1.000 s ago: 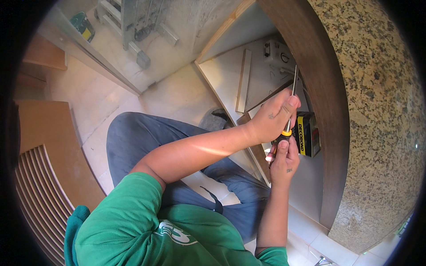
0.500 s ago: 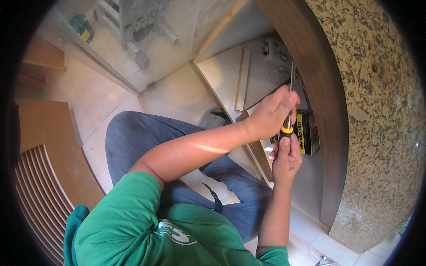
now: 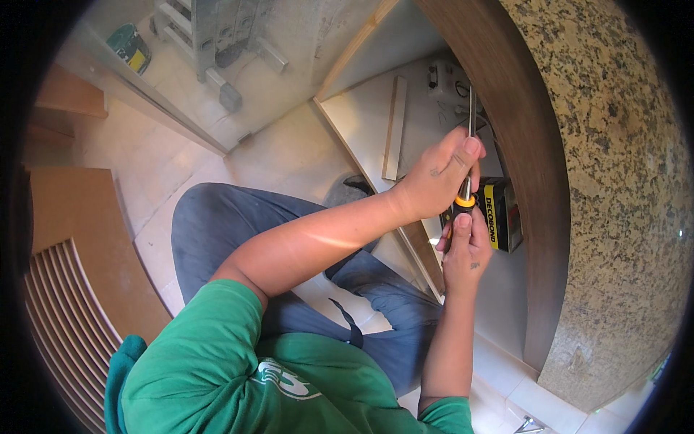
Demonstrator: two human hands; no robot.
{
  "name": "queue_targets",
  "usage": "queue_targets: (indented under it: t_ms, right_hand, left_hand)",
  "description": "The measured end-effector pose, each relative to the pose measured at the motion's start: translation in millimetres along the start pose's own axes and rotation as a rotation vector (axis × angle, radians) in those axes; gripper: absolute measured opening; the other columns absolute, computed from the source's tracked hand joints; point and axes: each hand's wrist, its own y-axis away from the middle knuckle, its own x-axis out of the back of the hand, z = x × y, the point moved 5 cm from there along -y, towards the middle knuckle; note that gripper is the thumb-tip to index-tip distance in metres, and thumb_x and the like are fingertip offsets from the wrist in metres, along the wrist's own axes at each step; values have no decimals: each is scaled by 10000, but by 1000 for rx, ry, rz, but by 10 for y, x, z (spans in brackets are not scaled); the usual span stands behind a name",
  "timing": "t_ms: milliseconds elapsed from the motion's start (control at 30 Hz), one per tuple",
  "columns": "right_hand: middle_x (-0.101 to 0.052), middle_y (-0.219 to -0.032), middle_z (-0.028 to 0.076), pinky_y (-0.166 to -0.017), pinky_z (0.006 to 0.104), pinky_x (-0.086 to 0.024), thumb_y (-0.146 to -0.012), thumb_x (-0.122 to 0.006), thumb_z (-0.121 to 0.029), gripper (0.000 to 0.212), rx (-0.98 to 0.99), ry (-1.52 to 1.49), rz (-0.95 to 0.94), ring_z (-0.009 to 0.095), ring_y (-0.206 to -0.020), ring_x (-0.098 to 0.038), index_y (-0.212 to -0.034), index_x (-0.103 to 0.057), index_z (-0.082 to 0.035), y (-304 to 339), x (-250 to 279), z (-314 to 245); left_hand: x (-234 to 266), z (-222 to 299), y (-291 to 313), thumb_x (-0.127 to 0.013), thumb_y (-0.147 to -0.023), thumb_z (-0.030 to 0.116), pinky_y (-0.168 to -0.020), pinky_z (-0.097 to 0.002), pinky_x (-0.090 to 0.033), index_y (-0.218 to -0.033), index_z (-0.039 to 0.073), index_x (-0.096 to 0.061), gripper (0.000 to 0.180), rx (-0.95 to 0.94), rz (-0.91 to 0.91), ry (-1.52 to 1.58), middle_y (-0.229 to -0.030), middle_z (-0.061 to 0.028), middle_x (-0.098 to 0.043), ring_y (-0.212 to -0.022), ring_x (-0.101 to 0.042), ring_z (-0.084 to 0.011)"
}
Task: The person installs a curved wooden trim piece under a granite countertop. They position the trim, use a screwdriver to fasten it, and then apply a finishing sealant along the trim edge.
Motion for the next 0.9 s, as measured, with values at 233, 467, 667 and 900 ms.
queue_targets:
  t_ms: [233, 467, 667, 900]
  right_hand:
    - [-554, -767, 5, -542, 211, -417, -1090, -530, -362, 376, 44, -10, 0, 61, -611, -504, -1183, -616, -8, 50, 91, 149]
    - [-550, -765, 5, -534, 211, -412, -1094, -521, -357, 342, -10, 2, -4, 61, -603, -502, -1067, -606, -27, 2, -1, -12]
    - [-540, -755, -4, -526, 211, -393, -1094, -524, -355, 342, 27, 47, -6, 60, -593, -489, -1036, -614, -30, -13, 83, 19]
    - [-550, -746, 4, -524, 213, -406, -1089, -536, -346, 337, -9, 22, -27, 64, -588, -498, -1068, -610, -18, -76, -24, -81]
  left_hand:
    - [-102, -64, 52, -364, -1112, 491, -683, -305, -486, -1042, 16, -522, 506, -52, -8, 36, -734, -86, -630, -692, -614, -159]
    - [-4, 0, -4, -366, -1108, 510, -701, -305, -491, -1048, 17, -524, 521, -5, -6, 25, -748, -90, -632, -714, -617, -153]
    - [-42, -54, -22, -370, -1113, 498, -703, -299, -481, -1064, 29, -530, 498, -25, -14, 77, -760, -74, -634, -720, -587, -136]
    - [41, 62, -54, -373, -1112, 500, -704, -294, -482, -1061, 26, -529, 502, 9, 6, 106, -764, -75, -642, -724, -595, -138]
